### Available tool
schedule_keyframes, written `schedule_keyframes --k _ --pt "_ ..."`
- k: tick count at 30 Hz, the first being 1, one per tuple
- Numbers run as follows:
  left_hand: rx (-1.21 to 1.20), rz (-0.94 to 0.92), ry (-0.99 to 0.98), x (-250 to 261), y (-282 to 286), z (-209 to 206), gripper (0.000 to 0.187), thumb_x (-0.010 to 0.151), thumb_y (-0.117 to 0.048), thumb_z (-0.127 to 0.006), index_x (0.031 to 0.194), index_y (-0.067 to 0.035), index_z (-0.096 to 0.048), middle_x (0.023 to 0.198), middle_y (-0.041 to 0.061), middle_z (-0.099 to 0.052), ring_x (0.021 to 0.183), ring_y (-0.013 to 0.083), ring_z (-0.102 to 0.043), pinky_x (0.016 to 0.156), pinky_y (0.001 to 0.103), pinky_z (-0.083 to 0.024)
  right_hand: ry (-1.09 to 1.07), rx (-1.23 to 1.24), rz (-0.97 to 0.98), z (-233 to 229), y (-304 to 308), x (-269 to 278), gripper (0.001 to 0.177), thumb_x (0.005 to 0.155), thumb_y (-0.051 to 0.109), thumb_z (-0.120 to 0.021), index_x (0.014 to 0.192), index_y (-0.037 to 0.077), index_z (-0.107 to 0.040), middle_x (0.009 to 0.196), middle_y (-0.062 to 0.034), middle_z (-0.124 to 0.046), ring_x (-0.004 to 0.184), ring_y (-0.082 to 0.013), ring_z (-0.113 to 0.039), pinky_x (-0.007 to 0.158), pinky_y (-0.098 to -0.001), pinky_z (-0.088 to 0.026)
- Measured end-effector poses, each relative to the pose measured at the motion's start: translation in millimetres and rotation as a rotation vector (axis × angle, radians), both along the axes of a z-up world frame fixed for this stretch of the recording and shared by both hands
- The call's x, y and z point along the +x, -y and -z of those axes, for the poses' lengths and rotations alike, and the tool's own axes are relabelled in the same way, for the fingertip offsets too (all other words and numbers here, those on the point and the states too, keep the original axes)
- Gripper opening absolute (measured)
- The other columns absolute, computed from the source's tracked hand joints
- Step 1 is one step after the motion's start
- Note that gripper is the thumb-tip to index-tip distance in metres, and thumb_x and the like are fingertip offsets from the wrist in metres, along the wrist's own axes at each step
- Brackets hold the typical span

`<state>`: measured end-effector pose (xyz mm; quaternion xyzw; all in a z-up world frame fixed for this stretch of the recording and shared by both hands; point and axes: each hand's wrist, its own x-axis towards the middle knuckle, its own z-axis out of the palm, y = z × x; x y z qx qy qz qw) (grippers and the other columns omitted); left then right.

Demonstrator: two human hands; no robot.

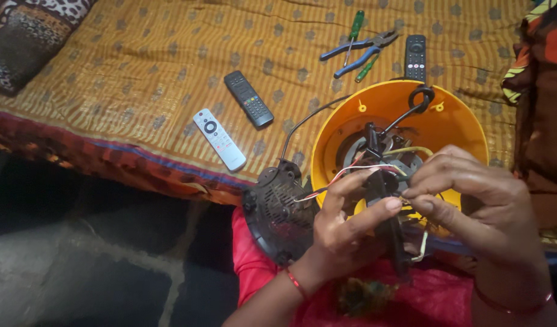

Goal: The person disassembles a yellow blender housing to access the internal motor and wiring, then manipulates the wires by hand to inspect or reconnect them.

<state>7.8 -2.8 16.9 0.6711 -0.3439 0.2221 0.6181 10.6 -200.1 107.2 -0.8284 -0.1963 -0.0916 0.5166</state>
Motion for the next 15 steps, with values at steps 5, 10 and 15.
schedule_keyframes --k 5,10,15 --pt "0.016 -0.020 0.019 -1.3 -0.4 -0.2 0.067 0.088 -0.003 -0.091 0.144 -0.022 -0.058 0.148 0.013 -0.047 0.134 0.0291 -0.064 0.114 0.037 -0.059 -0.013 -0.060 0.019 -6.4 -1.8 -2.1 0.008 0.082 0.009 -0.076 0.086 0.003 -0.072 0.086 -0.0065 -0.071 0.092 -0.0212 -0.064 0.082 -0.0338 -0.053" --pt "-0.001 0.005 0.003 -0.3 -1.0 -2.6 0.067 0.086 -0.004 -0.091 0.142 -0.022 -0.059 0.151 0.014 -0.048 0.132 0.0292 -0.065 0.112 0.037 -0.058 -0.021 -0.062 0.001 -7.8 -2.1 -1.9 0.006 0.083 0.007 -0.075 0.086 0.003 -0.072 0.091 -0.0068 -0.069 0.094 -0.0211 -0.063 0.083 -0.0336 -0.052" --pt "0.027 -0.030 0.001 -0.3 -0.8 -1.9 0.065 0.087 0.000 -0.089 0.142 -0.022 -0.061 0.147 0.013 -0.048 0.132 0.0302 -0.066 0.113 0.037 -0.059 -0.044 -0.059 -0.016 -6.3 -2.8 5.3 0.009 0.077 0.004 -0.077 0.084 0.001 -0.072 0.088 -0.0076 -0.069 0.088 -0.0198 -0.064 0.076 -0.0321 -0.053"
